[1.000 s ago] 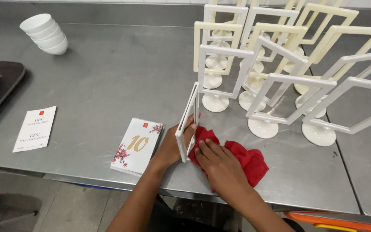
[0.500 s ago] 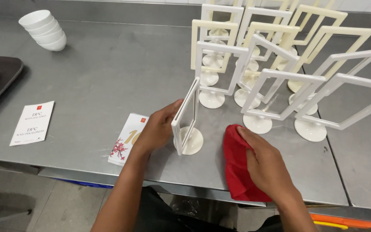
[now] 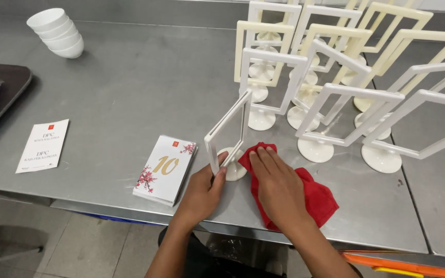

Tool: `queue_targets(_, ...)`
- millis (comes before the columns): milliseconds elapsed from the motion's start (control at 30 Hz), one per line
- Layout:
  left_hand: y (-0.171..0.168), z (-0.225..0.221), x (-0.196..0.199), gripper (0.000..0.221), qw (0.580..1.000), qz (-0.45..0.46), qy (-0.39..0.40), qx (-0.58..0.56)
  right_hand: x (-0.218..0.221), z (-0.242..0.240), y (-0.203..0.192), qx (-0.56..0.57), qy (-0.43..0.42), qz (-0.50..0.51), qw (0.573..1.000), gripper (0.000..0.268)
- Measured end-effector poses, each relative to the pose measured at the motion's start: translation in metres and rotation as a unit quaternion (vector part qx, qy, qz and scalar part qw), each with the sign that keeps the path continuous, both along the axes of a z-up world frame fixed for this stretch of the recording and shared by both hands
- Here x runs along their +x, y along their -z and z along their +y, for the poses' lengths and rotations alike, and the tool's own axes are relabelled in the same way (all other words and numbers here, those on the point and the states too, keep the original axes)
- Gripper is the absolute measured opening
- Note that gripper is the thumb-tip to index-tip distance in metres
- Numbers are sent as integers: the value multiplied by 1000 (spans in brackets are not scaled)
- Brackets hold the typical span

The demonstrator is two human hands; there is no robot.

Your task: Cleaning plastic table stands with a cloth and inserting numbered cards into them.

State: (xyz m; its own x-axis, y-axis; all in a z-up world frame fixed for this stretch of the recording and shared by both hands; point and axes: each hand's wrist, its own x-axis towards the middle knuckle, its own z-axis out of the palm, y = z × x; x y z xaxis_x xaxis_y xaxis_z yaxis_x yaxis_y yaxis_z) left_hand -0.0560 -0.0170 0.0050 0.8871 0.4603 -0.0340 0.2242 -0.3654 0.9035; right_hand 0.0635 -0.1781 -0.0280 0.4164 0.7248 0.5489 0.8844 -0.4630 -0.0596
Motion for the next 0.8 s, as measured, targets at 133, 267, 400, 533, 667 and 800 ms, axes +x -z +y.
queue_targets(133, -5, 5, -1, 54, 998, 67, 3, -9, 8, 13, 31, -88, -16, 15, 996, 42)
queue_targets(267, 17, 8, 1, 55, 999, -13, 19, -22, -12, 14, 44, -81, -59, -39, 994, 48)
queue_targets(400, 16, 5, 1, 53, 999, -22, 12, -34, -36, 17, 44, -76, -85, -57, 992, 44)
queue_targets(533, 16, 3, 2, 55, 999, -37, 9, -39, -49, 31, 49, -52, -97, -89, 990, 45)
queue_targets(667, 5, 1, 1, 57, 998, -19, 2, -52, -50, 41, 36, -27, -114, -46, 992, 52)
queue_targets(800, 5, 0, 0, 59, 998, -16, 5, -54, -44, 40, 30, -10, -147, -8, 989, 44)
